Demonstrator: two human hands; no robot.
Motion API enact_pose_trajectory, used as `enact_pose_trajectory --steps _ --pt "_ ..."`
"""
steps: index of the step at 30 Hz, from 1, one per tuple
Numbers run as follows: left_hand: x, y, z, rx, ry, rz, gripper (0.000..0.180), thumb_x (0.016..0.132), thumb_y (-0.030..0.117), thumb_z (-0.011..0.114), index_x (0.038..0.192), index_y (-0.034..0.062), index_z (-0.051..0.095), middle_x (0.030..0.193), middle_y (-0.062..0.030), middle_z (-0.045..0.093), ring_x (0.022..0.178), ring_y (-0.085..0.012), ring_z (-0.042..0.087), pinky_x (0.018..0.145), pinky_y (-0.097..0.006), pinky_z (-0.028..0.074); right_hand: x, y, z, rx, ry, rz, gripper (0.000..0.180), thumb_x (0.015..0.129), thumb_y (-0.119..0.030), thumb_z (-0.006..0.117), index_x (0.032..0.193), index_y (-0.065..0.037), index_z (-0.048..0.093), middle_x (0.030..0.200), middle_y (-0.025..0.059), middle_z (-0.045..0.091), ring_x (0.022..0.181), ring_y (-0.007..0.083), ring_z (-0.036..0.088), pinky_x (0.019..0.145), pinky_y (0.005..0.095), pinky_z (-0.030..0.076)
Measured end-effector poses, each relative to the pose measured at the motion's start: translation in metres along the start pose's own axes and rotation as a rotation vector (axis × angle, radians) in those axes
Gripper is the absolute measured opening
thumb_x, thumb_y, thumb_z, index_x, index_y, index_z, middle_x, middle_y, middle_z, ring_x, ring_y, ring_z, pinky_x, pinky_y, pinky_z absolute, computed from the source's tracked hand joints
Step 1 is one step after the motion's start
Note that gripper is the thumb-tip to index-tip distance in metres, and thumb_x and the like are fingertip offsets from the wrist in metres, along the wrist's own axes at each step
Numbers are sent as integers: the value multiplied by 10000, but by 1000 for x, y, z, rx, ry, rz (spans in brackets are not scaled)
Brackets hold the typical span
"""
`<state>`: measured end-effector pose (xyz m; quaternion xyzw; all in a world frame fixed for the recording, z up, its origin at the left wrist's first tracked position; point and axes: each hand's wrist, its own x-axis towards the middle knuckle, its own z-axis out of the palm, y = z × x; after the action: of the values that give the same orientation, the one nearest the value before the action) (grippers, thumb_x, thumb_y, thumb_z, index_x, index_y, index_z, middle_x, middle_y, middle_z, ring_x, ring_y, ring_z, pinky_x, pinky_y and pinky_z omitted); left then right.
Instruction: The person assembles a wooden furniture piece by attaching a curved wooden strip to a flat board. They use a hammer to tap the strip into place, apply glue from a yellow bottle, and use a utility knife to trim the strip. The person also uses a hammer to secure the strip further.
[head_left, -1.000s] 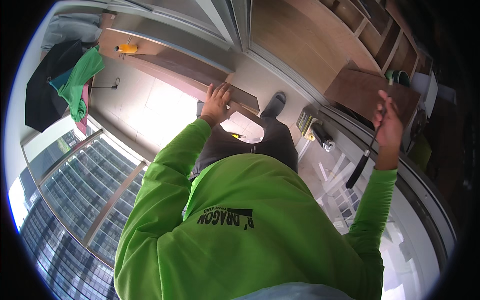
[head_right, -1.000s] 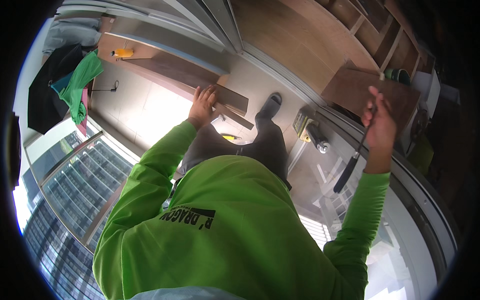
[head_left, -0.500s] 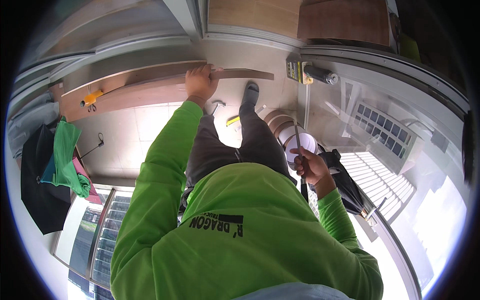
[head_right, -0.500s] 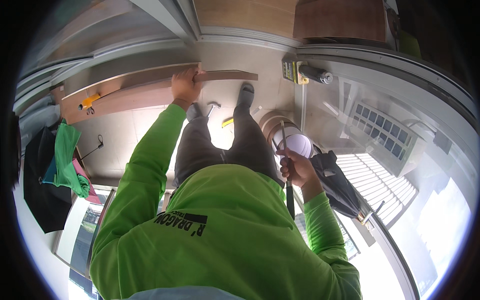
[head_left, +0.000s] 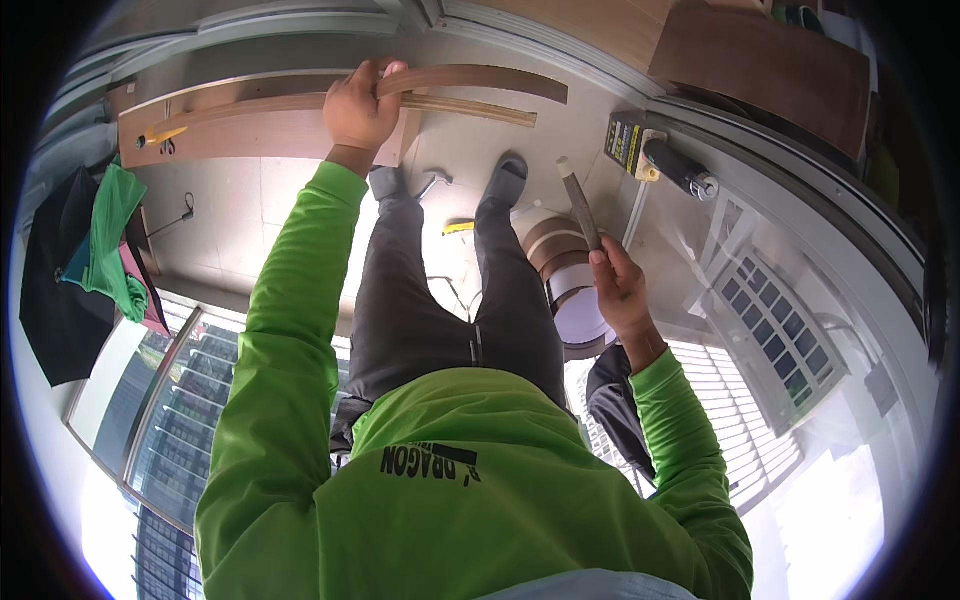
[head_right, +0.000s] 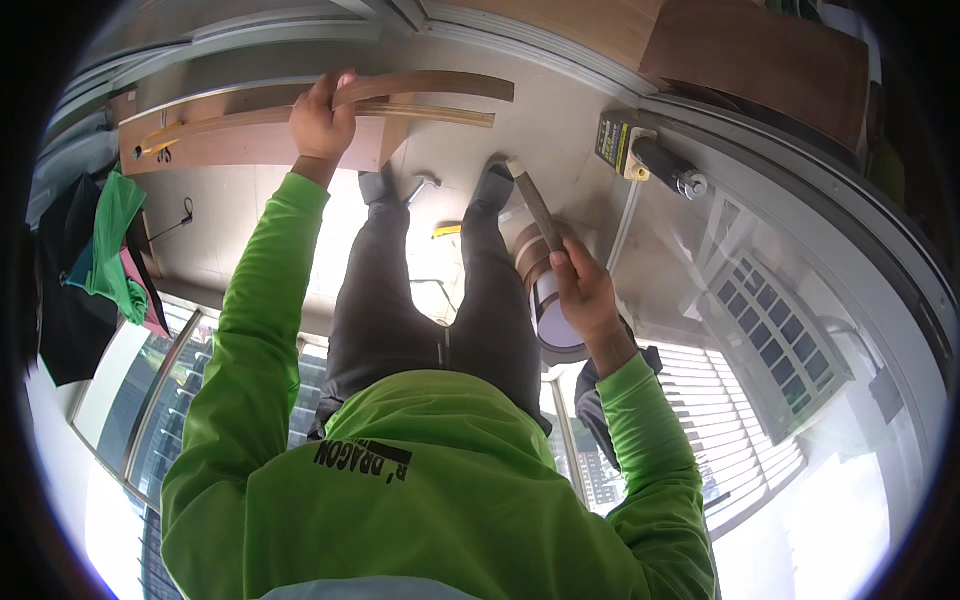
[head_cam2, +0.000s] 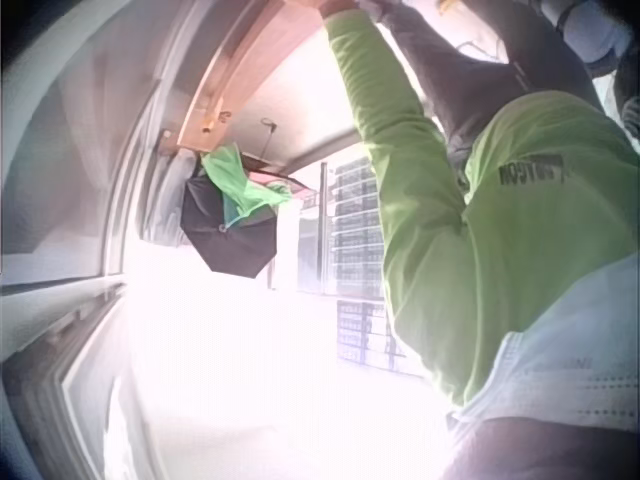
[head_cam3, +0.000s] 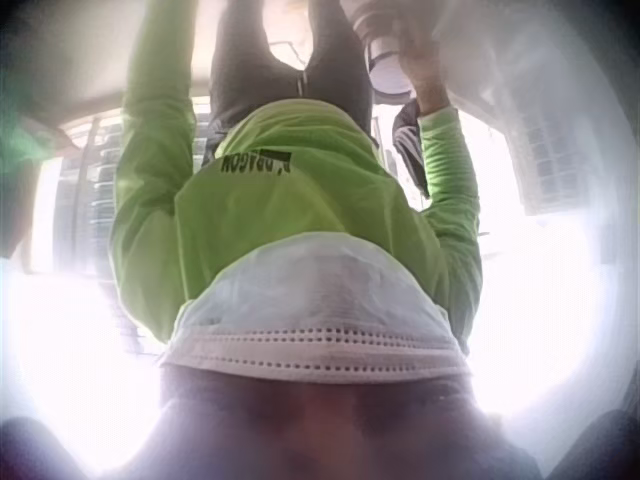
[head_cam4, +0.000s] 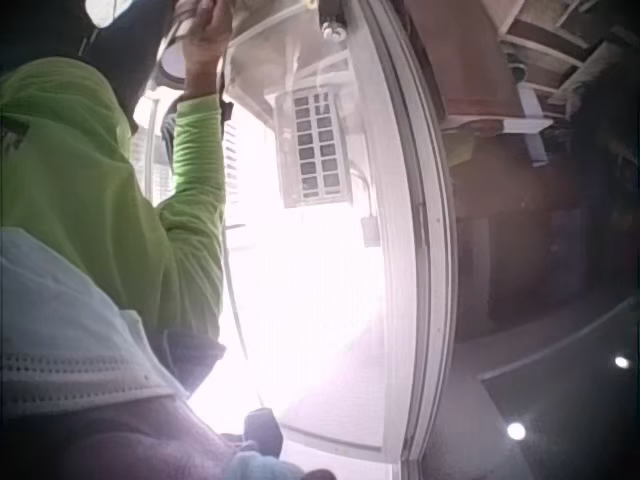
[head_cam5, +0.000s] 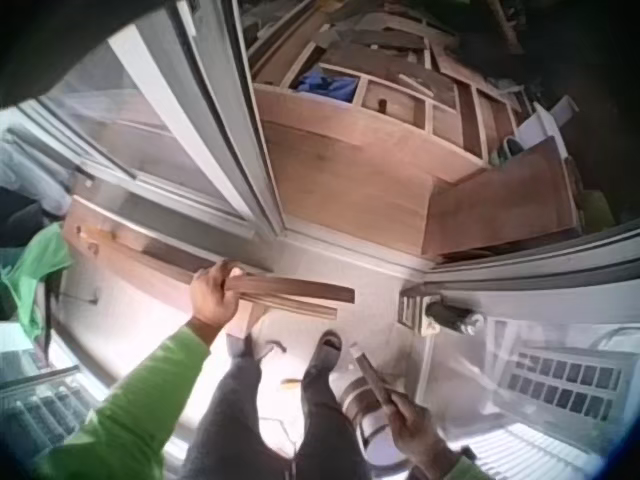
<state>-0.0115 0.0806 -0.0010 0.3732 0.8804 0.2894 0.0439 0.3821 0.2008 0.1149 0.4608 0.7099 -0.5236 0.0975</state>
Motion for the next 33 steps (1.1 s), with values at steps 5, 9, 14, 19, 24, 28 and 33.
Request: enact_pose_trajectory --steps 5,9,14,19,24,28,33 --pt "3 -1 11 111 182 138 264 854 418 757 871 160 701 603 -16 648 579 -258 646 550 -372 497 70 -5 -19 -188 46 -157 282 1022 -201 546 1248 -53 628 896 144 676 749 260 653 705 338 516" --pt "0 13 8 154 36 -65 220 873 353 750 944 146 732 829 -52 727 762 -239 686 727 -359 519 103 5 -19 -266 50 -277 271 1018 -200 552 1223 -50 647 892 143 678 731 260 651 672 339 518" --pt "9 27 -1 36 112 34 247 836 267 771 762 49 683 583 -142 593 509 -317 603 519 -402 479 121 3 -13 -278 91 -370 273 1018 -205 558 1214 -40 650 845 123 666 676 209 620 639 305 499" --pt "10 21 -9 22 12 157 305 780 346 796 834 63 696 722 -119 651 632 -307 622 630 -394 456 131 -7 -8 -327 73 -309 262 1009 -197 579 1193 -29 658 768 114 633 652 168 598 635 286 487" --pt "14 4 -27 -114 -109 487 430 767 468 766 932 75 713 872 -81 689 765 -268 640 749 -388 427 132 -4 -6 -308 106 -319 252 1007 -196 586 1184 -33 660 721 95 594 614 152 551 608 278 463" --pt "11 5 -14 -150 143 657 287 824 349 718 944 88 721 920 -72 710 843 -258 670 825 -388 462 125 -9 -4 -311 86 -290 245 1009 -193 581 1192 -48 654 696 87 554 594 144 509 584 275 441" --pt "7 -1 -41 -148 -234 712 389 803 362 758 1047 69 681 1255 -105 666 1105 -283 626 1004 -410 403 117 -8 -3 -274 68 -263 228 1008 -176 575 1185 -51 645 715 112 563 600 175 531 586 292 450"
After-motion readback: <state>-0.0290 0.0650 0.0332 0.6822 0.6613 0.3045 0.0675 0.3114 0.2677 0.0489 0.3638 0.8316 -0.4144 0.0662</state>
